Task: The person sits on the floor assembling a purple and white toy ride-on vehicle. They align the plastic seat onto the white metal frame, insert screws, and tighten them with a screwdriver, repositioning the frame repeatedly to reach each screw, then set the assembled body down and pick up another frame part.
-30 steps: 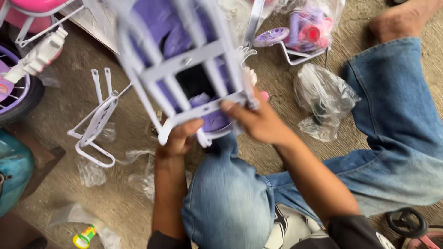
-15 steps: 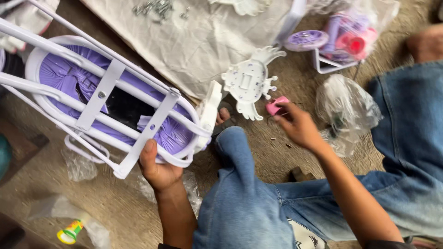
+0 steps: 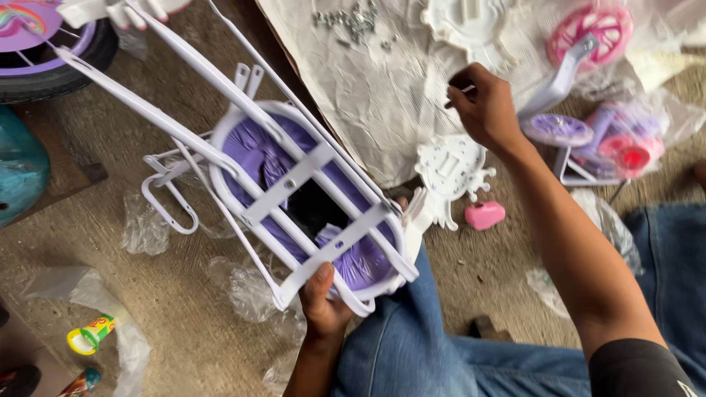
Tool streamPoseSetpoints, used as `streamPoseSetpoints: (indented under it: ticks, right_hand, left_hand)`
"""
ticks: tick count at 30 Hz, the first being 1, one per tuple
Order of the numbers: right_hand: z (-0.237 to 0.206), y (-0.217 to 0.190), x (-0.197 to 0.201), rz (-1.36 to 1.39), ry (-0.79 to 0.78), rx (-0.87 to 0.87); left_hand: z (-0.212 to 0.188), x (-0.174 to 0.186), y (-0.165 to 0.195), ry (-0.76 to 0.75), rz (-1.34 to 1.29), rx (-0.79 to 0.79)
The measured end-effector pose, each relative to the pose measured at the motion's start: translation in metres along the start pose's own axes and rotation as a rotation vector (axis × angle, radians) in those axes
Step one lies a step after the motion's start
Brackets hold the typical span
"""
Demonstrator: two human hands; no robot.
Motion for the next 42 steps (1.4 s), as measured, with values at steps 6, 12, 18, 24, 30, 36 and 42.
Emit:
streamPoseSetpoints:
  ticks: [6, 12, 18, 24, 30, 36, 42]
  right_hand:
    - [0.070, -0.024, -0.053, -0.282, 0.026, 0.410]
    - [0.113, -0.041, -0.086, -0.430, 0.016, 0.474]
    - [0.129, -0.049, -0.110, -0.588, 0.046, 0.498]
    - [0.136, -0.051, -0.120, -0.650, 0.045, 0.442]
    - [0.144, -0.058, -0.131, -0.644, 0.084, 0.491]
    - [0.152, -0.063, -0.151, -0.770, 0.112, 0.473]
    - [0.157, -0.066, -0.148, -0.729, 0.091, 0.419]
  left_hand:
    - [-0.002, 0.008, -0.015, -0.115, -0.049, 0.076]
    - [-0.001, 0.020, -0.024, -0.181, 0.280, -0.295]
    - [-0.019, 0.029, -0.046, -0.248, 0.152, -0.137]
    - [-0.013, 0.025, -0.043, -0.147, -0.193, 0.232]
    - [0.014, 0.016, -0.022, 0.040, -0.718, 0.840]
    - [0.035, 0.012, -0.009, 0.068, -0.659, 0.847]
    - [0.041, 0.009, 0.001, 0.042, -0.662, 0.829]
Point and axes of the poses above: each hand's wrist, its own z-axis towards the middle knuckle, its own x-axis out of the back of the hand, y = z × x, the point moved 2 cm from there along z, towards the middle knuckle, and after that the axes turned 3 degrees about y, right-handed, at the moved point
